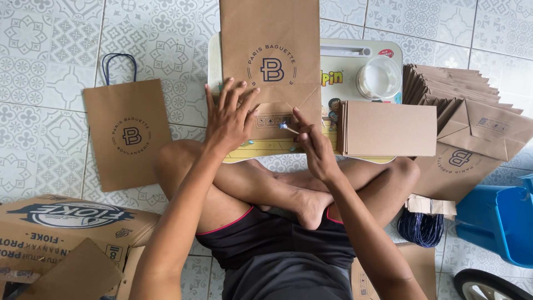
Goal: The person sits on the floor and uses a small brush to apply glue from a container onto the flaps of brown paper bags. They fold the flaps inward to seal the bags and place the finished items into a stack.
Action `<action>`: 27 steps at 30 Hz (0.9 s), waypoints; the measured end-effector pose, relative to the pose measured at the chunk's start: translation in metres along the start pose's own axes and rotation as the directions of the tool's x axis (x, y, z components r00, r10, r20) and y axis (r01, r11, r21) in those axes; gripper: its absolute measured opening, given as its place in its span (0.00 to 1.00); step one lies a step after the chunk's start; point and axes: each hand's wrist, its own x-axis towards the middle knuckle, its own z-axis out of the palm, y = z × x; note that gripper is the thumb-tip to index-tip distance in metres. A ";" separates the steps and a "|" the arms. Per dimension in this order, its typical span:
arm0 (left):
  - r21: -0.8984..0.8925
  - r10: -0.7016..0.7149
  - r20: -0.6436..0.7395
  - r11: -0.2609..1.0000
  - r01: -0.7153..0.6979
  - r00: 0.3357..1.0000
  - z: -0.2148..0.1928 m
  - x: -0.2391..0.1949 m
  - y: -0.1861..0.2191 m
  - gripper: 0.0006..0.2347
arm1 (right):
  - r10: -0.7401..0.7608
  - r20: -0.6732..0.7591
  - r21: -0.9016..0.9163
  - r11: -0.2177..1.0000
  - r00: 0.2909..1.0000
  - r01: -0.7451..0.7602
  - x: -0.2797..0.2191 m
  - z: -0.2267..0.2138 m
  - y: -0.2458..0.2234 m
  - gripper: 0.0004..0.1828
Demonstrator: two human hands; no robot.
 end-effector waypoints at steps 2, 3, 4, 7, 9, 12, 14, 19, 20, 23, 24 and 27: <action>0.005 0.001 -0.039 1.000 -0.001 0.999 0.002 0.003 0.001 0.17 | 0.005 -0.005 0.054 0.999 1.000 -0.005 0.010 -0.004 -0.006 0.15; 0.013 0.001 -0.075 1.000 0.000 0.997 0.002 0.004 0.001 0.15 | 0.013 -0.011 0.110 0.994 1.000 -0.011 0.014 -0.006 -0.009 0.15; 0.010 0.000 -0.072 1.000 0.001 0.997 0.005 0.005 0.000 0.15 | 0.016 -0.010 0.110 0.994 1.000 -0.015 0.018 -0.007 -0.007 0.15; 0.071 0.054 -0.178 0.997 -0.042 0.983 0.007 0.008 -0.003 0.12 | 0.020 0.027 0.151 0.988 0.999 -0.024 0.032 -0.009 -0.001 0.15; 0.055 0.050 -0.159 0.998 -0.041 0.986 0.003 0.009 -0.004 0.13 | 0.003 0.083 0.133 0.991 0.997 -0.014 0.044 -0.007 0.000 0.15; 0.063 0.051 -0.177 0.997 -0.040 0.983 0.001 0.011 -0.002 0.12 | -0.011 0.119 0.111 0.994 0.993 -0.002 0.058 0.002 0.003 0.15; 0.076 0.052 -0.197 0.996 -0.038 0.979 -0.006 0.013 0.002 0.10 | -0.019 0.120 0.140 0.990 0.993 0.002 0.069 0.007 0.001 0.15; 0.083 0.054 -0.209 0.996 -0.037 0.976 0.003 0.020 0.000 0.12 | -0.053 0.092 0.166 0.985 0.994 0.037 0.096 0.019 -0.001 0.16; 0.103 0.059 -0.221 0.994 -0.037 0.973 0.001 0.022 0.001 0.11 | -0.027 0.046 0.237 0.971 0.999 0.016 0.100 0.022 0.009 0.16; 0.122 0.054 -0.249 0.992 -0.024 0.967 0.002 0.025 0.001 0.12 | -0.004 -0.026 0.258 0.966 1.000 0.011 0.113 0.033 0.010 0.18; 0.116 0.049 -0.262 0.993 -0.019 0.964 0.004 0.026 0.002 0.12 | -0.007 -0.060 0.205 0.979 0.998 0.019 0.116 0.036 0.005 0.19; 0.105 0.023 -0.279 0.994 0.007 0.960 0.005 0.024 0.004 0.10 | -0.013 -0.100 0.143 0.989 0.995 0.027 0.115 0.040 0.004 0.18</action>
